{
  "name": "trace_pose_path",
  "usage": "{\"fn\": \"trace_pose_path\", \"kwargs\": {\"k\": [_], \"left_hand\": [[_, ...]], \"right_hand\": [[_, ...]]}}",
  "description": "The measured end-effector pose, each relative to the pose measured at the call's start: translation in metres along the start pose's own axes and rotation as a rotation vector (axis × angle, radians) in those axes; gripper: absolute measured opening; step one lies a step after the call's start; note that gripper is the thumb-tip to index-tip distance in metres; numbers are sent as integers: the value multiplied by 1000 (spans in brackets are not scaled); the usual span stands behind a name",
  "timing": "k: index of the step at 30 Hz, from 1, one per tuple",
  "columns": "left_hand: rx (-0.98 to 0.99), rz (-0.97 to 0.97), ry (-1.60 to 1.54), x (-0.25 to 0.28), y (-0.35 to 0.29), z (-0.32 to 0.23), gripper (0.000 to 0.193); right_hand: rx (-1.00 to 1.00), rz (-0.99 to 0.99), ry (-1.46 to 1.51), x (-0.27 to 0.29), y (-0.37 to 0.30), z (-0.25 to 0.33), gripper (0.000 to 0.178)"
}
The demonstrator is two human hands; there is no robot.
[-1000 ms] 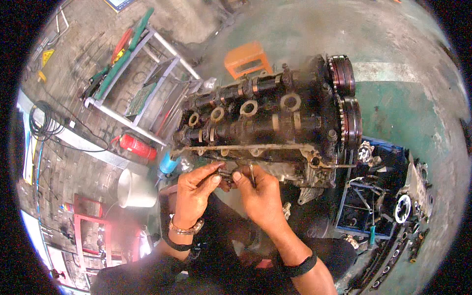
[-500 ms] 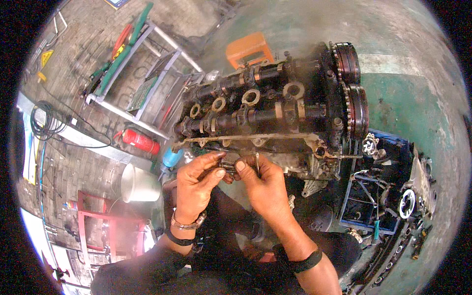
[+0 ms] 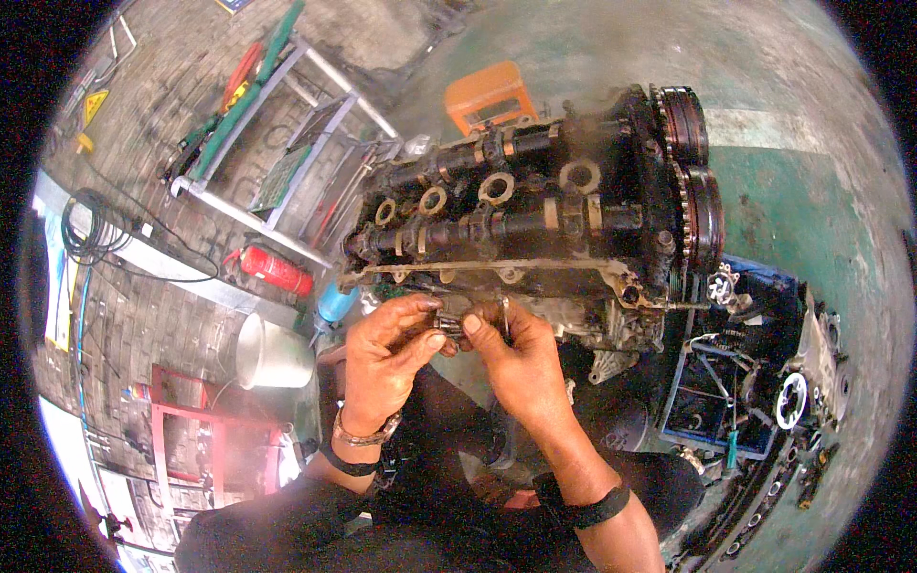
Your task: The person works on an engine block by hand and with a wrench. They loosen and remove bolts and a metal component from the assembly, then hold the detached pieces to the camera.
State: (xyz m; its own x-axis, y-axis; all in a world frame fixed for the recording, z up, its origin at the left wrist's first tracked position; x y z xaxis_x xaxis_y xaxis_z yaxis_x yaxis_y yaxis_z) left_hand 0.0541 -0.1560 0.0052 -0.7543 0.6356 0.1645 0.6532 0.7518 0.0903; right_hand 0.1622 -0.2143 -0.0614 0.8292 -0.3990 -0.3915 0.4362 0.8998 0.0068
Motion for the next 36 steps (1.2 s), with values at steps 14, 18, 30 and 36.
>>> {"fn": "trace_pose_path", "kwargs": {"k": [14, 18, 30, 36], "left_hand": [[196, 115, -185, -1, 7, 21, 24], [238, 169, -133, -4, 10, 21, 25], [-35, 148, 416, 27, 101, -62, 23], [-158, 128, 586, -1, 177, -66, 23]], "right_hand": [[1, 82, 214, -13, -1, 3, 15], [-23, 87, 147, -11, -1, -2, 14], [77, 9, -165, -1, 3, 5, 16], [265, -70, -293, 3, 0, 36, 16]]}}
Point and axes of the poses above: each hand's wrist, its own y-axis towards the middle knuckle, its own x-axis out of the back of the hand, z = x × y, the point moved 10 cm from there along y, towards the middle knuckle, and after that the axes turned 4 degrees about x, right-handed, at the moved point
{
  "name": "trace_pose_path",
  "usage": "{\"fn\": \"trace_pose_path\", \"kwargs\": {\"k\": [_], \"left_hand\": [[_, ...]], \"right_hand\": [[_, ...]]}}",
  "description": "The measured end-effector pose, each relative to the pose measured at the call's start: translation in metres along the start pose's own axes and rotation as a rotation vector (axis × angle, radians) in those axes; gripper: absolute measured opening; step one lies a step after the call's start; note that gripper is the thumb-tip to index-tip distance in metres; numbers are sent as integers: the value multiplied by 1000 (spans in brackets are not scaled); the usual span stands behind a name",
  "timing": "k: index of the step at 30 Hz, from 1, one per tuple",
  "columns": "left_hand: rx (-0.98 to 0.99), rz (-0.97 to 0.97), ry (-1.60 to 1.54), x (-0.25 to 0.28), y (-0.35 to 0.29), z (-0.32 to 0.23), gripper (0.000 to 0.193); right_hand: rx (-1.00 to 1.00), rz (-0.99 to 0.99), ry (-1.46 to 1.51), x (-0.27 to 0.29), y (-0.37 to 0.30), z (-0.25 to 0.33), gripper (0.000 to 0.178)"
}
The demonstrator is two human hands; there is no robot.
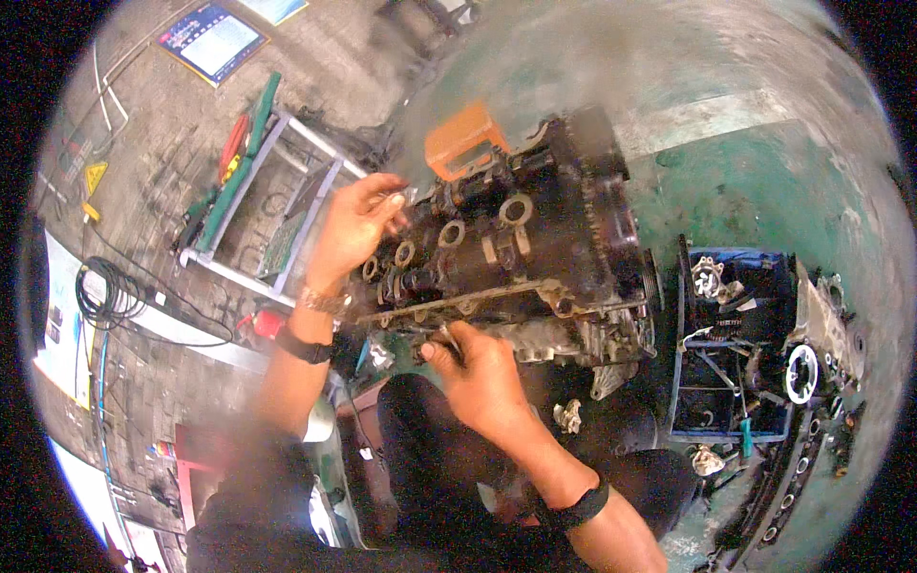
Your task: The person works on an engine block by hand and with a wrench. They loosen and remove bolts and a metal component from the assembly, then hold the detached pieces to the camera.
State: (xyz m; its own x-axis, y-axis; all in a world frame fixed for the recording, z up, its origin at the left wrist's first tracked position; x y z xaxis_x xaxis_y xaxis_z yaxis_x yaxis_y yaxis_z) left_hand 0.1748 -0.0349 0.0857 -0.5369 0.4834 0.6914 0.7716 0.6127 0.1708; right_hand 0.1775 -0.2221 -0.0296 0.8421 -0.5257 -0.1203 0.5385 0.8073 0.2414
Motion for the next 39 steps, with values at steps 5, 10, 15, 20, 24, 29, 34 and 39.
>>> {"fn": "trace_pose_path", "kwargs": {"k": [5, 10, 15, 20, 24, 29, 34, 39], "left_hand": [[29, 95, 228, -28, 33, 17, 31], [28, 61, 154, -33, 46, 22, 21], [9, 95, 125, -35, 49, 23, 19], [17, 65, 118, -34, 50, 24, 12], [143, 51, 106, -30, 52, 31, 12], [95, 54, 30, -31, 52, 27, 12], [56, 33, -63, -27, 53, 26, 13], [25, -101, -268, 1, 38, 9, 12]], "right_hand": [[48, -25, -17, 7, -2, 10, 14], [19, -33, -15, 12, -4, 8, 17], [62, -55, -67, 17, -5, 13, 18], [56, -36, -67, 10, -3, 12, 18], [57, -25, -73, 6, 0, 11, 18], [78, -53, -68, 7, 0, 12, 18], [49, -61, -62, 10, -1, 10, 19], [46, -88, -35, 19, -2, 11, 20]]}}
Point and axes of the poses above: each hand's wrist, its own y-axis towards the middle knuckle, its own x-axis out of the back of the hand, z = x × y, the point moved 10 cm from there along y, towards the middle knuckle, and after that the axes turned 4 degrees about x, right-handed, at the moved point
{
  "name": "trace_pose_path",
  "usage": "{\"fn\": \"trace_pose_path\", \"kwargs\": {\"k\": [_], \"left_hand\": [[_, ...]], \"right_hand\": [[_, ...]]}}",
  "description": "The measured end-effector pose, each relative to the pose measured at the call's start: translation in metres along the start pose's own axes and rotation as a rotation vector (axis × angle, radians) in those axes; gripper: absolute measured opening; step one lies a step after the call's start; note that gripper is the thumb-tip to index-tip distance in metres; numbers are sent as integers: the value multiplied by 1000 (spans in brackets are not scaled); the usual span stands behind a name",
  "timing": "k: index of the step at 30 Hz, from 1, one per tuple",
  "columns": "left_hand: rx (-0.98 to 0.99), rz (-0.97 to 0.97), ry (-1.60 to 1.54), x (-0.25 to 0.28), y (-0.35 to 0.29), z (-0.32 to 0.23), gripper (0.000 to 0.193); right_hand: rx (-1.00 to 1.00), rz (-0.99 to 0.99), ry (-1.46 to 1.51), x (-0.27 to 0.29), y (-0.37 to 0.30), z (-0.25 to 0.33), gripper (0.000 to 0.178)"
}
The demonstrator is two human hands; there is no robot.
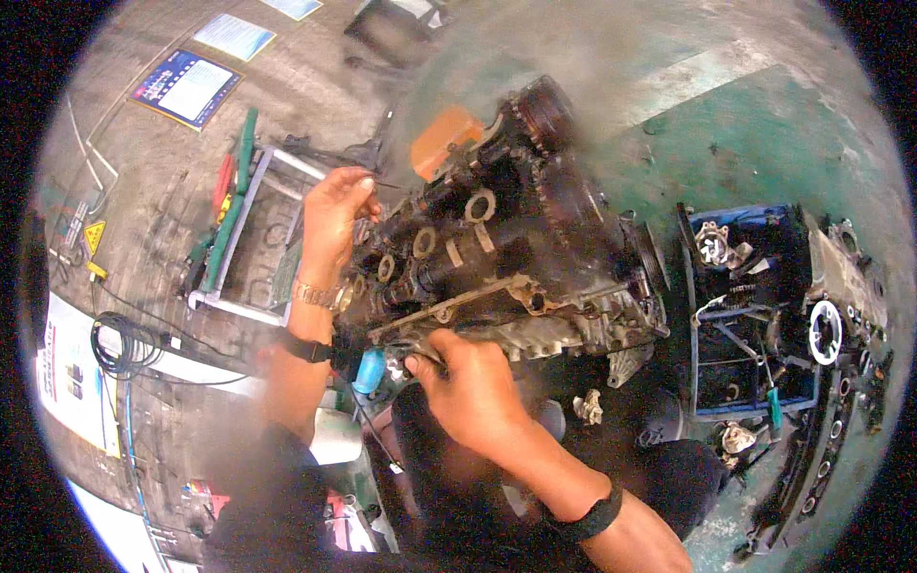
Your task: The person works on an engine block by hand and with a wrench. They loosen and remove bolts and a metal component from the assembly, then hold the detached pieces to the camera.
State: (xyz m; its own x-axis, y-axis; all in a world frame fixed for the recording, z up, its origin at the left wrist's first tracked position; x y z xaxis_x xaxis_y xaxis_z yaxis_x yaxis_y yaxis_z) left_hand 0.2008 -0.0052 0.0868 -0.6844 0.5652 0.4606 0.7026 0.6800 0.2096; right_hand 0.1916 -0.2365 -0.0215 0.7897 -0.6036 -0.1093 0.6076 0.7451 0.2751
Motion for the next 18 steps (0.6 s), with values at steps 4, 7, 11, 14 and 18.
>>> {"fn": "trace_pose_path", "kwargs": {"k": [4, 7, 11, 14, 18], "left_hand": [[-17, -3, -162, 9, -39, -25, 12], [-59, 69, -285, -3, -84, -39, 13], [-20, 104, -377, -26, -133, -36, 16], [57, 124, -415, -40, -154, -26, 21], [78, 116, -405, -43, -166, -19, 22]], "right_hand": [[-39, -11, 200, 2, 4, -6, 19], [-89, 3, 336, 1, 6, -10, 16], [-177, 79, 378, 0, 2, -14, 14], [-156, 77, 399, 4, 1, -8, 16], [-153, 71, 376, 7, 0, -8, 17]]}}
Point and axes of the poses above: each hand's wrist, its own y-axis towards the middle knuckle, its own x-axis out of the back of the hand, z = x × y, the point moved 10 cm from there along y, towards the middle knuckle, and after that the axes turned 4 degrees about x, right-handed, at the moved point
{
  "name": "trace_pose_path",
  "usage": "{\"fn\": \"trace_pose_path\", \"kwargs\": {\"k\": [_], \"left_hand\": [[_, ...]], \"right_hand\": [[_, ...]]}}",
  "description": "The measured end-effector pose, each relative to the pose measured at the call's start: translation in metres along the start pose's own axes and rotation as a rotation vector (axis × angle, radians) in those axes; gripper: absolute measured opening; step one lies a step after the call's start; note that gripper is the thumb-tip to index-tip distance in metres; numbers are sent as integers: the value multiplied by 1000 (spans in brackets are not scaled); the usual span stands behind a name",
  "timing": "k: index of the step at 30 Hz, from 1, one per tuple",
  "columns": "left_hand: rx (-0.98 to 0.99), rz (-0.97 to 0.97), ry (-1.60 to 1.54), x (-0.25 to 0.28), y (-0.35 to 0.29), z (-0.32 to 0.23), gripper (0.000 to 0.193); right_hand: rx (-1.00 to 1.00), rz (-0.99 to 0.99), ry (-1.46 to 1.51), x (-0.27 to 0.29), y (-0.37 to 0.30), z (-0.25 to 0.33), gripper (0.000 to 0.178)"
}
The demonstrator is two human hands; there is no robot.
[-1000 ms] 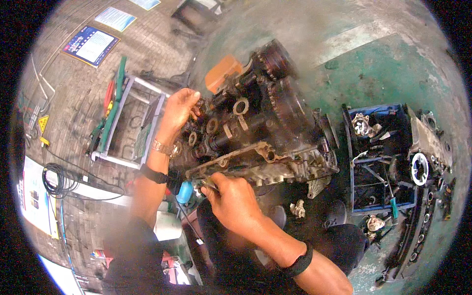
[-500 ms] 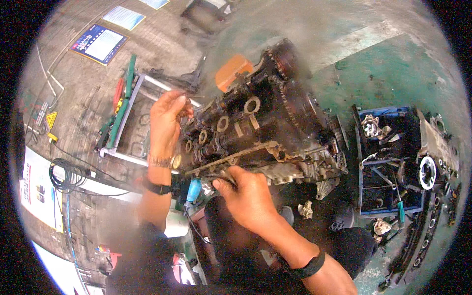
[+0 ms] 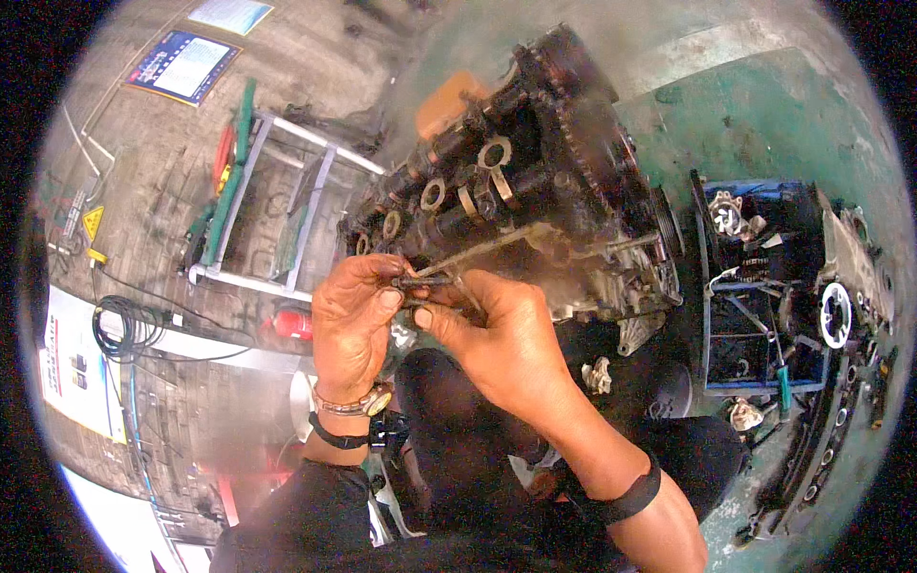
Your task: The person works on an engine block by hand and with a wrench. They loosen and remove bolts and a metal component from the assembly, then hold the detached pieces to the camera.
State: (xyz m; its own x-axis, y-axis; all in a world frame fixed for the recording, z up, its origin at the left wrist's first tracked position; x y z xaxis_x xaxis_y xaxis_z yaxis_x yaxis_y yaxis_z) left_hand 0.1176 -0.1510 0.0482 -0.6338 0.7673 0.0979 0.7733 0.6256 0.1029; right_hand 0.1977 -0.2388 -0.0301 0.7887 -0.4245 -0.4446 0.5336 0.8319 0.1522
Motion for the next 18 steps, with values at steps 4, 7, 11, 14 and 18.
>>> {"fn": "trace_pose_path", "kwargs": {"k": [4, 7, 11, 14, 18], "left_hand": [[-15, -17, 59, 4, -2, 2, 24], [-25, -4, 65, 4, -3, 4, 25], [-7, 1, 66, 6, -3, 7, 24], [22, -21, 93, 9, -5, 11, 24], [28, -43, 31, 11, -6, 14, 24]], "right_hand": [[74, -59, 17, 2, 3, 3, 15], [81, -76, 4, 4, 2, 2, 16], [71, -75, 39, 3, 2, 1, 16], [65, -75, 45, 3, 2, 1, 15], [83, -75, 96, 1, 2, 4, 14]]}}
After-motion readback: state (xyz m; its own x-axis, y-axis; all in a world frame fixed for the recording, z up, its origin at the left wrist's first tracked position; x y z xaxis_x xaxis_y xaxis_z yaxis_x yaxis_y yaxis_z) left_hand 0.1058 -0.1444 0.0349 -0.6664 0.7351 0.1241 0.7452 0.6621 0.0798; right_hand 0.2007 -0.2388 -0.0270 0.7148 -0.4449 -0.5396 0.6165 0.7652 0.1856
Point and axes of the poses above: each hand's wrist, its own y-axis towards the middle knuckle, its own x-axis out of the back of the hand, z = x × y, the point moved 10 cm from there along y, towards the middle knuckle, and after that the axes turned 4 degrees about x, right-handed, at the moved point
